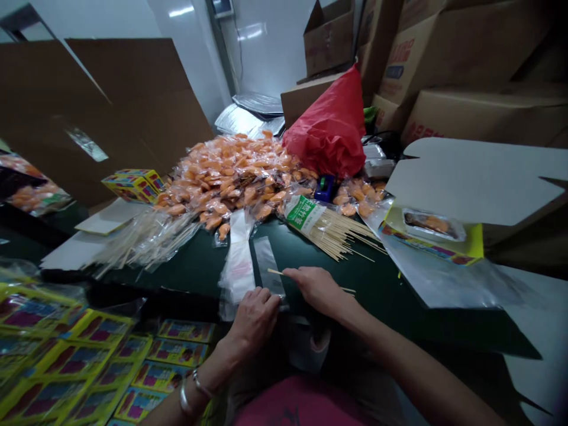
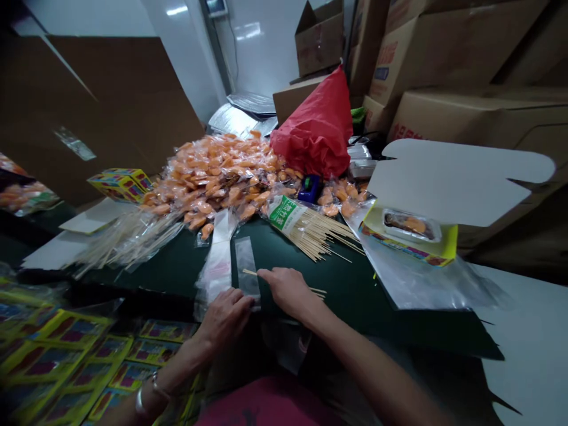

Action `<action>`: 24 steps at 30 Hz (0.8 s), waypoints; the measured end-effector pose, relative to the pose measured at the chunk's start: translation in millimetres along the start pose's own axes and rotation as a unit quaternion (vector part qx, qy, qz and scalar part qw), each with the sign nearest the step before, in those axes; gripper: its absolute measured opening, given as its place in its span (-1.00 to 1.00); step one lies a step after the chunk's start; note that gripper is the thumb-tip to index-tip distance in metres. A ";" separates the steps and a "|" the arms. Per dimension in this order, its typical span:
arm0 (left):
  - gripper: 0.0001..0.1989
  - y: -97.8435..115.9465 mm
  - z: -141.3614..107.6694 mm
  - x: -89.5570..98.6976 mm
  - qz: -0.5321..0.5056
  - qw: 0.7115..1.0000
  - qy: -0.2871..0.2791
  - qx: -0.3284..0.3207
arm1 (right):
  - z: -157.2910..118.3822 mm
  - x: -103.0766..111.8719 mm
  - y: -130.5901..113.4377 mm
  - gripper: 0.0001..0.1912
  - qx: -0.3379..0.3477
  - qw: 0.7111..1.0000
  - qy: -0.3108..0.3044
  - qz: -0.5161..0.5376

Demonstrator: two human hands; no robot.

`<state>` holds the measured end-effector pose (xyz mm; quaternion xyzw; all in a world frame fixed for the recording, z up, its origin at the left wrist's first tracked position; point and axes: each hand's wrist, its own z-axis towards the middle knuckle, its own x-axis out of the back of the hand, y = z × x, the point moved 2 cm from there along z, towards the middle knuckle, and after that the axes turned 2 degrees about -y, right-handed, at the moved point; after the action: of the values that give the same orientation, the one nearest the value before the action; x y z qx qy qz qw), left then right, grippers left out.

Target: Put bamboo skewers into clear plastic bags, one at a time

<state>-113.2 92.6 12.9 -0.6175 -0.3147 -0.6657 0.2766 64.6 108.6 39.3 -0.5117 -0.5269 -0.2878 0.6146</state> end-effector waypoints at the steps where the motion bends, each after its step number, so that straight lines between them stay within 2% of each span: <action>1: -0.84 -0.9 -8.4 1.5 -0.031 1.000 0.000 0.001 | 8.9 -0.4 -4.9 -0.58 0.004 0.999 -0.020 -0.033; 3: -0.86 -5.4 -28.2 3.2 -0.113 0.993 0.009 0.022 | 20.8 -2.7 -11.0 -0.59 0.015 0.997 -0.043 -0.067; 5: -0.89 -12.1 -48.2 1.4 -0.219 0.972 0.029 0.081 | 25.2 -6.2 -12.4 -0.60 0.016 0.995 -0.056 -0.077; 6: -0.90 -15.5 -56.7 -1.6 -0.280 0.950 0.037 0.130 | 25.3 -7.9 -12.0 -0.61 0.017 0.995 -0.060 -0.079; 7: -0.88 -18.0 -63.5 -6.4 -0.353 0.915 0.043 0.191 | 24.6 -9.4 -11.3 -0.60 0.016 0.994 -0.064 -0.082; 8: -0.83 -18.7 -68.2 -12.9 -0.437 0.861 0.039 0.256 | 23.6 -10.5 -10.5 -0.60 0.015 0.994 -0.067 -0.086; 9: -0.77 -17.1 -70.6 -20.6 -0.528 0.788 0.030 0.315 | 22.6 -11.1 -10.0 -0.59 0.015 0.994 -0.068 -0.089; 10: -0.69 -12.8 -70.5 -28.5 -0.615 0.703 0.016 0.356 | 21.8 -11.4 -9.7 -0.59 0.015 0.993 -0.071 -0.092; 11: -0.63 -6.5 -67.9 -35.4 -0.689 0.619 0.002 0.376 | 21.4 -11.4 -9.7 -0.59 0.014 0.993 -0.074 -0.094; 12: -0.59 0.7 -63.6 -40.6 -0.746 0.549 -0.009 0.378 | 21.2 -11.3 -9.9 -0.58 0.014 0.992 -0.077 -0.095; 13: -0.59 7.8 -58.7 -44.0 -0.782 0.499 -0.014 0.373 | 21.2 -11.1 -10.2 -0.58 0.013 0.992 -0.081 -0.097; 14: -0.61 13.8 -53.9 -45.8 -0.803 0.471 -0.011 0.366 | 21.3 -10.9 -10.5 -0.58 0.013 0.992 -0.084 -0.098; 17: -0.72 24.7 -45.8 -45.0 -0.822 0.437 0.010 0.364 | 21.5 -11.4 -10.3 -0.58 0.011 0.991 -0.086 -0.105; 20: -0.78 26.7 -45.3 -39.9 -0.834 0.413 0.015 0.366 | 21.7 -12.5 -9.4 -0.60 0.010 0.991 -0.076 -0.108; 24: -0.81 21.4 -41.7 -33.2 -0.837 0.406 0.031 0.364 | 19.0 -6.4 -11.6 -0.61 0.007 0.992 -0.061 -0.110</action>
<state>-121.2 46.3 -20.1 0.1340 -0.8790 -0.4063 -0.2103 45.7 121.5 35.5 -0.4630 -0.6187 -0.3181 0.5492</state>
